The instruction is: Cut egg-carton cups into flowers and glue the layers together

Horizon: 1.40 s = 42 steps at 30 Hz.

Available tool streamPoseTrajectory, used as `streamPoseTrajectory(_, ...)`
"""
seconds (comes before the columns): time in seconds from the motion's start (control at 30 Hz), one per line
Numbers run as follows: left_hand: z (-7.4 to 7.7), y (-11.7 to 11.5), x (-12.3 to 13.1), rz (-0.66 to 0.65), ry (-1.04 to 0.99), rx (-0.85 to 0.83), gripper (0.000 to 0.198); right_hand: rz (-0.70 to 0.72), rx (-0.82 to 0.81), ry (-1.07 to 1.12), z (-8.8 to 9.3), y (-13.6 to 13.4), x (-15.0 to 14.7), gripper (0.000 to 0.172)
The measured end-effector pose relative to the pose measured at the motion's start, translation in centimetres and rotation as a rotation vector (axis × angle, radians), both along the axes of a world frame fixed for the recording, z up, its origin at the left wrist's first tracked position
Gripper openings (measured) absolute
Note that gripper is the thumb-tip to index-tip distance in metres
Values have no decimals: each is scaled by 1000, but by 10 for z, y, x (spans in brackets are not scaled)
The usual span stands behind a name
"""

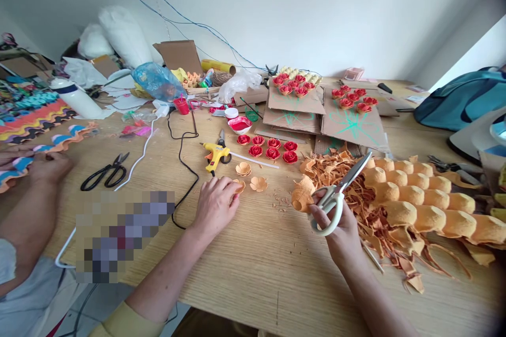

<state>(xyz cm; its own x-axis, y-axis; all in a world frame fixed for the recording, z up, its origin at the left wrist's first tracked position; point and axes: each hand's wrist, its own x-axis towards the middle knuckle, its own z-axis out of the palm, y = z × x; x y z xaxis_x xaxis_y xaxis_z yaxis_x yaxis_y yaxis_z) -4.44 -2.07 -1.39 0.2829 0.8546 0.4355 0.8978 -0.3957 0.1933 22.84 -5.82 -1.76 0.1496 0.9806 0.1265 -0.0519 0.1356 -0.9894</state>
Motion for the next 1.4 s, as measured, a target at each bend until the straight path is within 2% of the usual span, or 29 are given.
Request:
streamPoseTrajectory(0.07, 4, 0, 11, -103, -195, -69, 20, 9, -5, -8, -1, 0, -2, 34)
streamPoseTrajectory(0.13, 9, 2, 27, -204, -417, -211, 17, 22, -15, -24, -1, 0, -5, 36)
streamPoseTrajectory(0.2, 14, 4, 47, -289, -642, -430, 19, 42, -25, -34, 0, 0, -8, 38)
streamPoseTrajectory(0.3, 21, 9, 74, -402, -964, -801, 37, 64, -29, 2, 4, -1, -12, 40)
streamPoseTrajectory(0.43, 26, 15, 97, -421, -1277, -1171, 41, 45, -13, 81, 8, -1, -11, 38)
streamPoseTrajectory(0.57, 19, 16, 108, -403, -1432, -1393, 35, -5, 0, 83, 9, 0, -7, 35)
streamPoseTrajectory(0.7, 8, 14, 113, -445, -1565, -1440, 36, -19, 26, 52, 6, 1, -3, 34)
streamPoseTrajectory(0.83, 3, 15, 108, -368, -1878, -1403, 31, -10, 45, -67, 4, 1, 3, 28)
streamPoseTrajectory(0.93, 5, 18, 100, -326, -2037, -1387, 31, 64, 7, -233, 4, 1, 6, 25)
streamPoseTrajectory(1.13, 8, 24, 90, -424, -2089, -1259, 30, 283, -55, -464, 4, 2, 4, 26)
streamPoseTrajectory(1.4, 12, 24, 84, -423, -2083, -1226, 36, 347, -51, -588, -1, 0, 4, 24)
